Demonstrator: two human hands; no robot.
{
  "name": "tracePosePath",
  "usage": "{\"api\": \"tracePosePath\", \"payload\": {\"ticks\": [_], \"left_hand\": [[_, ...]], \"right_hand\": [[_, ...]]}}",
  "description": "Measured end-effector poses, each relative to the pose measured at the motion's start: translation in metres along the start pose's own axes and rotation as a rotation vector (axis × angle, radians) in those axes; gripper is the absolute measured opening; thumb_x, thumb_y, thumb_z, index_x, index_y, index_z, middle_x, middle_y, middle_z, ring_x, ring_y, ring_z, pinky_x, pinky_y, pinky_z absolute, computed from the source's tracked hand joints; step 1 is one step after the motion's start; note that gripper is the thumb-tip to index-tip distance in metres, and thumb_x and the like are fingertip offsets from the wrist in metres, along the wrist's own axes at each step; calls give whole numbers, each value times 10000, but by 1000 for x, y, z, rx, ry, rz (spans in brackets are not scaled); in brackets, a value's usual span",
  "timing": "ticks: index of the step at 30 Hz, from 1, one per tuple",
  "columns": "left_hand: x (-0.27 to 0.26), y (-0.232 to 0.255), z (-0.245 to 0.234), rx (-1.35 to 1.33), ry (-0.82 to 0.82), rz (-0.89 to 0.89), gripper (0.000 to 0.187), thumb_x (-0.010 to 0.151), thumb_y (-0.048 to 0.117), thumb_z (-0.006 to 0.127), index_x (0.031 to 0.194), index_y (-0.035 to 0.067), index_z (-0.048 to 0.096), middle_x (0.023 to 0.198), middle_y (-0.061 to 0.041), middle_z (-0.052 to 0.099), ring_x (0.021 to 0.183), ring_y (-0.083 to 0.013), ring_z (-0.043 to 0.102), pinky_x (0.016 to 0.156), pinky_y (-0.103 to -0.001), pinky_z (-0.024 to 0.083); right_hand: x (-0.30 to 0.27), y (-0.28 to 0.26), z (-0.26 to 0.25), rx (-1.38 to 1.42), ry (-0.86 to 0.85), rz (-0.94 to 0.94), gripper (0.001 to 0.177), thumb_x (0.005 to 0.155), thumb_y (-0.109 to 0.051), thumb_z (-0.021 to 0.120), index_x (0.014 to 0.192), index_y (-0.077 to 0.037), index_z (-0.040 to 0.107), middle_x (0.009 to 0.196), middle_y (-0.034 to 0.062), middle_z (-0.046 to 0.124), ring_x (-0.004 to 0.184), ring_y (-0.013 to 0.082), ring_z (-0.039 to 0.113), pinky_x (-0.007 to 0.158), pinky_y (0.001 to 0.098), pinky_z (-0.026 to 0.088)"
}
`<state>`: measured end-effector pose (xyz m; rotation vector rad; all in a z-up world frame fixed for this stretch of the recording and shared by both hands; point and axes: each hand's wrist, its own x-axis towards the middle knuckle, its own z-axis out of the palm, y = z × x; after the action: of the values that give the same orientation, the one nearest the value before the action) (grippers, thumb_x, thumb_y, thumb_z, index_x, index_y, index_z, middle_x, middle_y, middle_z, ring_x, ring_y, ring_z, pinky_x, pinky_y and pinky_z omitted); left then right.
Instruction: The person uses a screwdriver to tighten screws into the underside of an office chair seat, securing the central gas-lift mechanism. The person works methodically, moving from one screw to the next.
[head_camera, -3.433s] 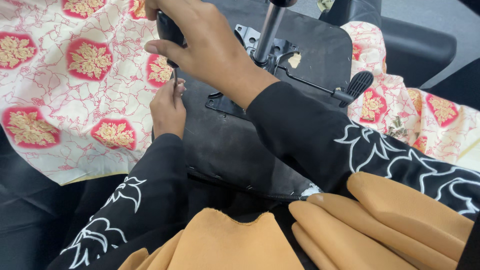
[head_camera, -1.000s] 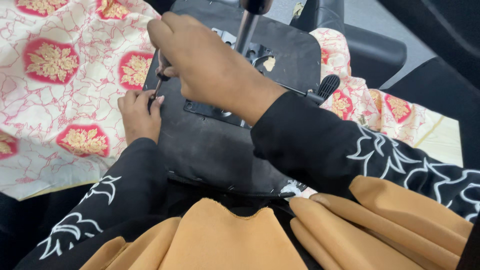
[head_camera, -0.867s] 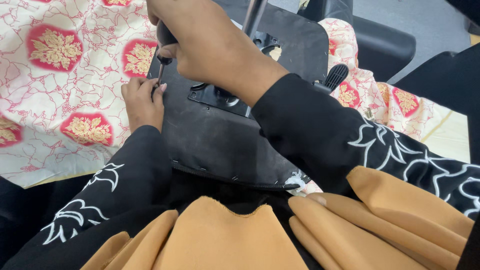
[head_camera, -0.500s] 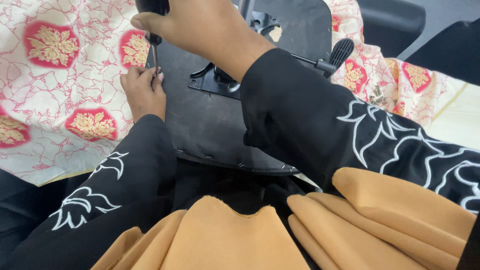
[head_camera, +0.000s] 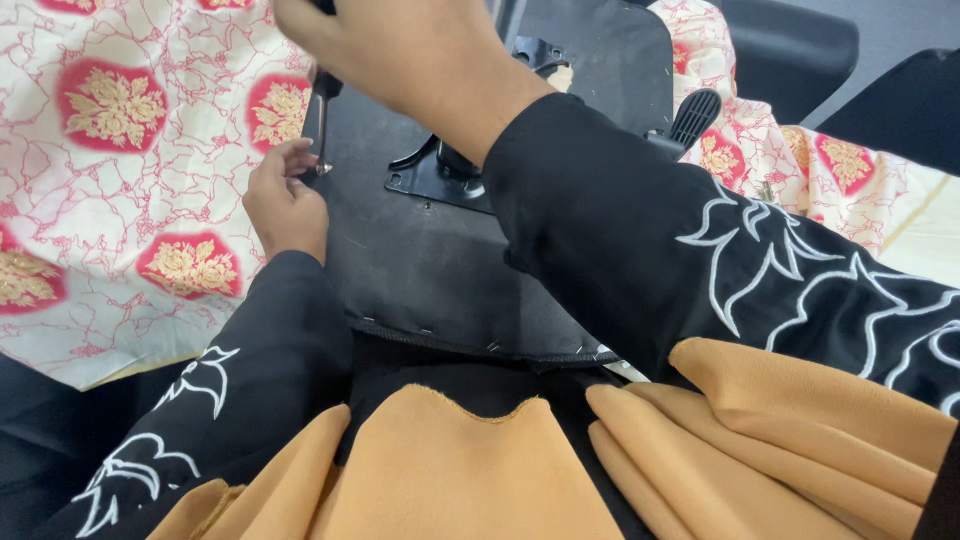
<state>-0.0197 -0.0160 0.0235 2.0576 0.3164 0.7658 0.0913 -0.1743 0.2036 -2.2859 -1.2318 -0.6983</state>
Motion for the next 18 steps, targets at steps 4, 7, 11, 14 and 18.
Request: {"api": "tracePosePath", "payload": {"ticks": [4, 7, 11, 14, 18], "left_hand": [[1, 2, 0, -3, 4, -9, 529, 774, -199, 409, 1146, 29, 708, 1009, -127, 750, 973, -239, 737, 929, -354, 564], [-2, -3, 0, 25, 14, -5, 529, 766, -195, 421, 1139, 34, 719, 997, -126, 751, 969, -248, 730, 923, -362, 560], [1, -4, 2, 51, 23, 35, 441, 792, -179, 501, 1117, 32, 712, 1000, -109, 738, 998, -263, 681, 919, -374, 534], [-2, -5, 2, 65, 43, 78, 336, 810, -123, 622, 1100, 31, 691, 1016, -105, 698, 1022, -272, 627, 918, -380, 517], [-2, -3, 1, 123, 32, 133, 295, 809, -28, 765, 1088, 36, 692, 980, -95, 670, 989, -284, 589, 903, -408, 482]], "right_hand": [[4, -9, 6, 207, 89, -172, 324, 1009, -337, 770, 1117, -65, 632, 882, 88, 694, 747, 233, 698, 664, 370, 559], [-3, -15, 10, 310, 51, -180, 299, 1031, -328, 773, 1115, -78, 631, 932, 98, 713, 804, 250, 716, 723, 387, 568], [7, -12, 9, 435, -61, -63, 295, 1025, -386, 746, 1091, -106, 681, 891, 23, 747, 743, 146, 753, 651, 305, 600], [5, -9, 4, 412, -172, 101, 279, 1005, -409, 705, 1023, -132, 733, 773, 10, 738, 641, 125, 723, 564, 306, 557], [-3, -6, -6, 315, -147, 82, 287, 1035, -391, 703, 1036, -112, 770, 725, 33, 738, 599, 147, 715, 531, 326, 541]]}}
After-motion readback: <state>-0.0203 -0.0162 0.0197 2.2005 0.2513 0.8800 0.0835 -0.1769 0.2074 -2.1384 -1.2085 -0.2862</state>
